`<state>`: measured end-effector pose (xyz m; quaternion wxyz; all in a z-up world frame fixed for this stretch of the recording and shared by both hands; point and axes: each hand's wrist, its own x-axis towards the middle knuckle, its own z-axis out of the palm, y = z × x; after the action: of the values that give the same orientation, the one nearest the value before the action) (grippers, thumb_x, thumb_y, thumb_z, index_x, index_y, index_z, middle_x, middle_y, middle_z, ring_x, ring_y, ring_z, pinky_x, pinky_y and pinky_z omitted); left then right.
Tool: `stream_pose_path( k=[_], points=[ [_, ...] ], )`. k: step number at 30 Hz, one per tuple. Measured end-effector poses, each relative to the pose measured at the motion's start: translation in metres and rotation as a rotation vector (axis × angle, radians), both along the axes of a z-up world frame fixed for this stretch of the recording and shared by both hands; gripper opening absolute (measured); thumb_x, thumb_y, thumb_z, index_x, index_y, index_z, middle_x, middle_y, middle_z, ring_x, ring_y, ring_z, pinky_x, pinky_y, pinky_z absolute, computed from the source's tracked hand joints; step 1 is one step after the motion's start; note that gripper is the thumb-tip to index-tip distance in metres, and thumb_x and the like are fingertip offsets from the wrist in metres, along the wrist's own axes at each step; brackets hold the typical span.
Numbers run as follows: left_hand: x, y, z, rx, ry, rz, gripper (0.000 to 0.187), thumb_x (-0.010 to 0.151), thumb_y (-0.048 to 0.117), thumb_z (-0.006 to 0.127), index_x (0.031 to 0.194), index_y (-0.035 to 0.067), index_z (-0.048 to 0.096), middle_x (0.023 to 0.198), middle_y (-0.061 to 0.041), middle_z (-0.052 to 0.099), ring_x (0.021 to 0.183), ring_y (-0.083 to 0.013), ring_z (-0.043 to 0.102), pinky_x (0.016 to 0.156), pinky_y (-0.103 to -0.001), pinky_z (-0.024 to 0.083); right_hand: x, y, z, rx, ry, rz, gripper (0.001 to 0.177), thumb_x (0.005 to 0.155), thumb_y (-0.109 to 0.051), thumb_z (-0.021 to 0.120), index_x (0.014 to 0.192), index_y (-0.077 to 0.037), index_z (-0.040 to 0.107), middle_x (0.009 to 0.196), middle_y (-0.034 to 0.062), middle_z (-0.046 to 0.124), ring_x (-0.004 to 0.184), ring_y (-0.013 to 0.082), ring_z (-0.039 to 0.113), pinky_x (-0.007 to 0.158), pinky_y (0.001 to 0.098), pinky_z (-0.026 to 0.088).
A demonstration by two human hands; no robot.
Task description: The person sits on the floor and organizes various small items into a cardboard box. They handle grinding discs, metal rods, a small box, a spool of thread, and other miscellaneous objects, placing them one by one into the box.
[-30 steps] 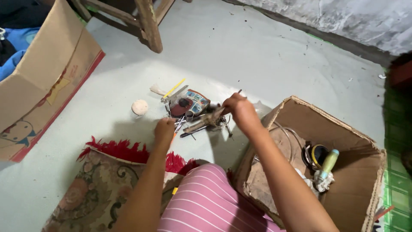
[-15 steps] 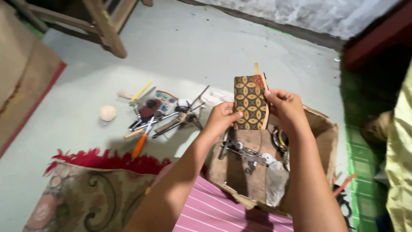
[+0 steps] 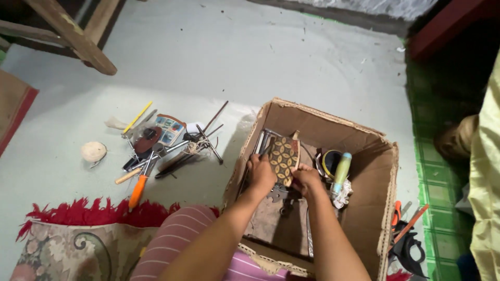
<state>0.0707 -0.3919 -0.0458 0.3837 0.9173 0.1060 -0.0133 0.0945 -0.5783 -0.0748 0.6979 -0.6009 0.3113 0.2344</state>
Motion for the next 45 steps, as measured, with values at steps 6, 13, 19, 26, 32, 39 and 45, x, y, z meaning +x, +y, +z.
stream_pose_path(
  k=[6,13,19,26,32,39,45],
  points=[
    [0.002,-0.01,-0.006,0.075,0.036,-0.049,0.056,0.082,0.018,0.072,0.135,0.007,0.06,0.137,-0.017,0.053,0.131,-0.0397,0.044,0.114,-0.05,0.038,0.008,0.016,-0.02,-0.036,-0.081,-0.05,0.014,0.09,-0.008,0.074,0.095,-0.01,0.061,0.075,0.0039,0.067,0.058,0.0176,0.061,0.05,0.0324,0.05],
    [-0.007,-0.017,0.04,0.277,0.353,-0.286,0.083,0.093,0.044,0.061,0.158,0.005,0.028,0.166,-0.016,0.021,0.151,-0.0357,0.017,0.125,-0.055,0.007,-0.005,0.039,0.042,-0.858,-0.42,0.086,0.033,0.077,-0.014,0.092,0.093,0.0,0.067,0.085,0.0146,0.074,0.07,0.0262,0.072,0.066,0.0352,0.057],
    [-0.013,-0.014,0.034,0.597,0.439,-0.495,0.071,0.101,0.018,0.036,0.164,0.01,0.004,0.172,-0.007,-0.013,0.157,-0.0289,-0.009,0.122,-0.056,-0.011,-0.032,0.078,0.092,-1.192,-0.754,0.237,0.03,0.072,-0.011,0.083,0.099,-0.004,0.074,0.101,0.0201,0.073,0.091,0.0376,0.07,0.078,0.0436,0.054],
    [-0.001,-0.006,0.032,0.543,0.444,-0.511,0.064,0.103,0.021,0.033,0.162,0.005,0.014,0.172,-0.006,-0.005,0.157,-0.0272,0.001,0.122,-0.058,-0.007,-0.027,0.086,0.1,-1.168,-1.087,0.574,0.037,0.083,-0.004,0.064,0.117,-0.008,0.074,0.122,0.0156,0.072,0.109,0.0357,0.068,0.096,0.0427,0.054],
    [0.003,0.008,0.137,-0.116,-0.026,-0.221,0.039,0.1,0.013,0.046,0.134,0.0,0.058,0.129,-0.023,0.064,0.111,-0.0428,0.064,0.094,-0.052,0.052,0.005,0.09,0.166,-0.717,-0.926,0.231,0.024,0.092,0.001,0.061,0.109,-0.004,0.077,0.1,0.0135,0.078,0.09,0.0187,0.075,0.08,0.031,0.058],
    [-0.002,0.135,0.242,-0.193,-0.34,0.014,0.023,0.094,0.016,0.059,0.105,0.0,0.072,0.101,-0.023,0.072,0.098,-0.0407,0.068,0.088,-0.051,0.054,0.048,0.196,0.243,-0.291,-0.905,0.443,0.024,0.098,0.002,0.056,0.114,-0.004,0.074,0.099,0.008,0.076,0.087,0.0106,0.068,0.077,0.026,0.056],
    [-0.003,0.281,0.165,0.027,-0.187,0.167,0.02,0.09,0.017,0.064,0.104,0.007,0.073,0.109,-0.018,0.073,0.103,-0.0383,0.068,0.088,-0.051,0.053,0.058,0.343,0.171,0.017,-0.306,0.427,0.018,0.1,-0.019,0.059,0.112,-0.012,0.069,0.097,0.0006,0.071,0.08,0.0138,0.066,0.067,0.0318,0.055]
  ],
)
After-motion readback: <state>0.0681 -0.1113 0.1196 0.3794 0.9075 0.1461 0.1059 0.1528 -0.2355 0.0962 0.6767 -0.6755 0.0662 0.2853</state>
